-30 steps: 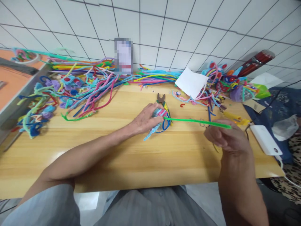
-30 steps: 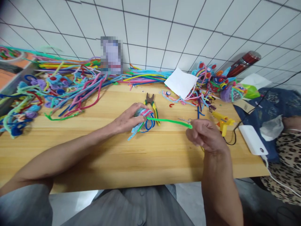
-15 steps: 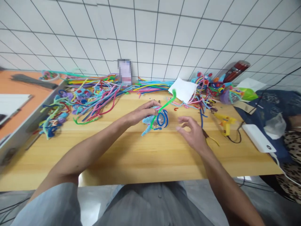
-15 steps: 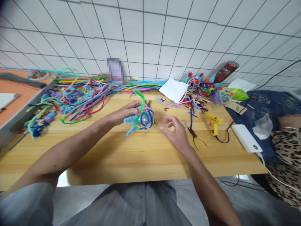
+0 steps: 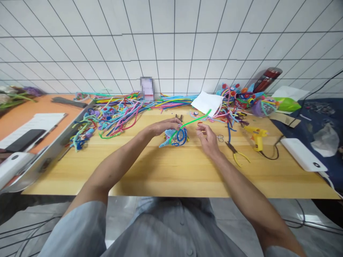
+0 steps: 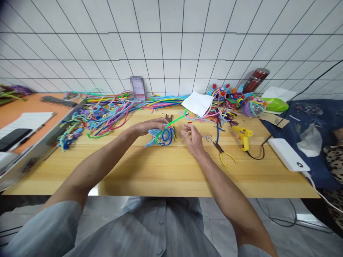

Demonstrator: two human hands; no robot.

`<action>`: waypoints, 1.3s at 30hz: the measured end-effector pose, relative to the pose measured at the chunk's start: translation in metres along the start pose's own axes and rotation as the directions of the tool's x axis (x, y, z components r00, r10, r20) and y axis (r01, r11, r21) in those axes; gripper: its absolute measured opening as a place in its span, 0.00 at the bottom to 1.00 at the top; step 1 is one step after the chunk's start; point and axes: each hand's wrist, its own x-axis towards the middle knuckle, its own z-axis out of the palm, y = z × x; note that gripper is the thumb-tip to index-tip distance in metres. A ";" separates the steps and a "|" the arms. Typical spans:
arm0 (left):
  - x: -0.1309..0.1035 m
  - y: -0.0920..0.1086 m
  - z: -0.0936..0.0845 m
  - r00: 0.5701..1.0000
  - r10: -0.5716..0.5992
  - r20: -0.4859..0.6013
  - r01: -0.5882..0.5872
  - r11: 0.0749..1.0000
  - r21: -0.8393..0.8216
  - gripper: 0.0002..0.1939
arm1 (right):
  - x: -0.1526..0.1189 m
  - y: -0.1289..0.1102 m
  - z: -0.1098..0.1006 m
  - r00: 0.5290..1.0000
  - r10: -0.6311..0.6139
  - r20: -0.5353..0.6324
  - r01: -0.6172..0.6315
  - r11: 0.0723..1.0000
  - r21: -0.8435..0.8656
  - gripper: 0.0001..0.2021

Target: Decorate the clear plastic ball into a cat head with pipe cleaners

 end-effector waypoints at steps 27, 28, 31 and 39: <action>-0.023 0.007 0.037 0.989 0.137 -0.057 -0.093 0.871 0.483 0.23 | -0.011 -0.038 0.030 1.000 0.030 0.003 -0.029 0.934 0.356 0.13; -0.024 0.007 0.038 0.989 0.139 -0.055 -0.094 0.864 0.495 0.23 | -0.011 -0.040 0.030 0.999 0.033 0.001 -0.031 0.933 0.360 0.13; -0.026 0.006 0.037 0.990 0.131 -0.056 -0.083 0.852 0.516 0.22 | -0.012 -0.043 0.030 0.999 0.041 0.005 -0.040 0.935 0.353 0.13; 0.011 0.024 0.024 0.996 -0.089 0.018 0.075 0.919 0.387 0.12 | -0.010 -0.031 0.031 0.963 0.268 -0.011 -0.230 0.847 0.479 0.19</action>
